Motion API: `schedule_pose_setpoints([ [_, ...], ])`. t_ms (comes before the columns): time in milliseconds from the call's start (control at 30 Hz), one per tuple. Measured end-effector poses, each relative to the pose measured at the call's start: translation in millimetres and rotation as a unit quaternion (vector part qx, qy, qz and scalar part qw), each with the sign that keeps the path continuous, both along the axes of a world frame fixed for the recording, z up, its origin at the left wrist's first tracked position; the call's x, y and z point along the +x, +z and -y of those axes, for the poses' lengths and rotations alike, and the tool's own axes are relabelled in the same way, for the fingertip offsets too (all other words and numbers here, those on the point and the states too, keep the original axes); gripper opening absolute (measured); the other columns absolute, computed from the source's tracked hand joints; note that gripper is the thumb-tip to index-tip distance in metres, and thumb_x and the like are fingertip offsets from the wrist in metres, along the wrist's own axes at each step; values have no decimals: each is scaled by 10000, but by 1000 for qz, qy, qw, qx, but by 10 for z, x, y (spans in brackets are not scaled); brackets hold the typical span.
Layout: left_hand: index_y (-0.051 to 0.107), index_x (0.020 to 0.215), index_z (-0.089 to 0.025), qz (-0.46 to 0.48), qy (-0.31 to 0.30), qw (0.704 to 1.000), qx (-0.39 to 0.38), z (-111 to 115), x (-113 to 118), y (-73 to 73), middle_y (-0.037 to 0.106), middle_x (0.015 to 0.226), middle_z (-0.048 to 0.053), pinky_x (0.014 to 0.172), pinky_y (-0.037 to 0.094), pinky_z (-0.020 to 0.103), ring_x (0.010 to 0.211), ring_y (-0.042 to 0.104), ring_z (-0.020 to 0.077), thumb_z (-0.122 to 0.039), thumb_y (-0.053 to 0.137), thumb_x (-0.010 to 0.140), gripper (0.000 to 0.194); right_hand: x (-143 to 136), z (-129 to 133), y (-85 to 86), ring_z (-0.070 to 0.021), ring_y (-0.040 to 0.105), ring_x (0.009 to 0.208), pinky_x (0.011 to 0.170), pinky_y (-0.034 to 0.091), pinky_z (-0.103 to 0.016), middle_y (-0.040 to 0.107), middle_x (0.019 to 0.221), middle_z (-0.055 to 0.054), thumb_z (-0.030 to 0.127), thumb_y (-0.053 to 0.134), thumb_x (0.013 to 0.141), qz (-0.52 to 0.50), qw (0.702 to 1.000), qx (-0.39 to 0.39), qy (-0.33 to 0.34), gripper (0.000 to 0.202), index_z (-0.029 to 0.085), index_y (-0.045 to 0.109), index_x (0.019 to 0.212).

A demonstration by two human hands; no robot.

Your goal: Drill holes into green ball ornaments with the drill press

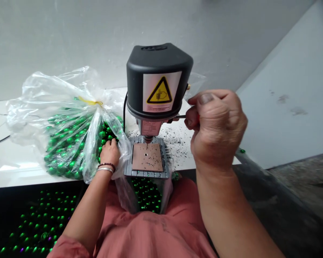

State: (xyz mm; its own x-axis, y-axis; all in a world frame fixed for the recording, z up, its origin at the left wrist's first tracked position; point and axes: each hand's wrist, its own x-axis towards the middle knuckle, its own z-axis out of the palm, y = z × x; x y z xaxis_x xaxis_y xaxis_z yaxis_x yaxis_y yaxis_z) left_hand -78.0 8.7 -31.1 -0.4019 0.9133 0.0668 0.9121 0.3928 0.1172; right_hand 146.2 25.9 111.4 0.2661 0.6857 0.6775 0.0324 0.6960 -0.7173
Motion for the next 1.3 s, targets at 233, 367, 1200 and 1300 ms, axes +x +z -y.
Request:
schedule_pose_setpoints([
  [233,474,1213,-136,289,37,943,160,172,52,259,621,992,122,757,473,353,861,610,228,-373,533,779,498,27,-13,-29,-38,412,487,470,338,-204,459,593,31,431,501,796,15,1000,5,3,273,175,547,714],
  [367,490,1161,-163,599,-19,783,168,441,265,488,602,770,6,571,440,234,603,554,107,-408,652,687,557,29,-3,-34,-27,405,467,465,342,-195,448,570,42,429,497,803,16,1000,15,1,271,175,541,720],
  [1200,572,1151,-217,240,-203,949,-20,190,784,436,661,1082,46,851,442,293,989,605,207,-283,500,794,370,65,82,9,-19,361,500,475,349,-174,403,576,61,342,484,821,16,998,4,66,186,181,481,728],
  [1300,578,1148,-207,248,-215,944,-20,165,757,429,643,1125,50,898,423,297,1035,582,204,-293,498,797,370,70,76,-2,-21,370,505,486,365,-171,405,575,60,351,477,823,26,998,-2,59,184,187,488,738],
])
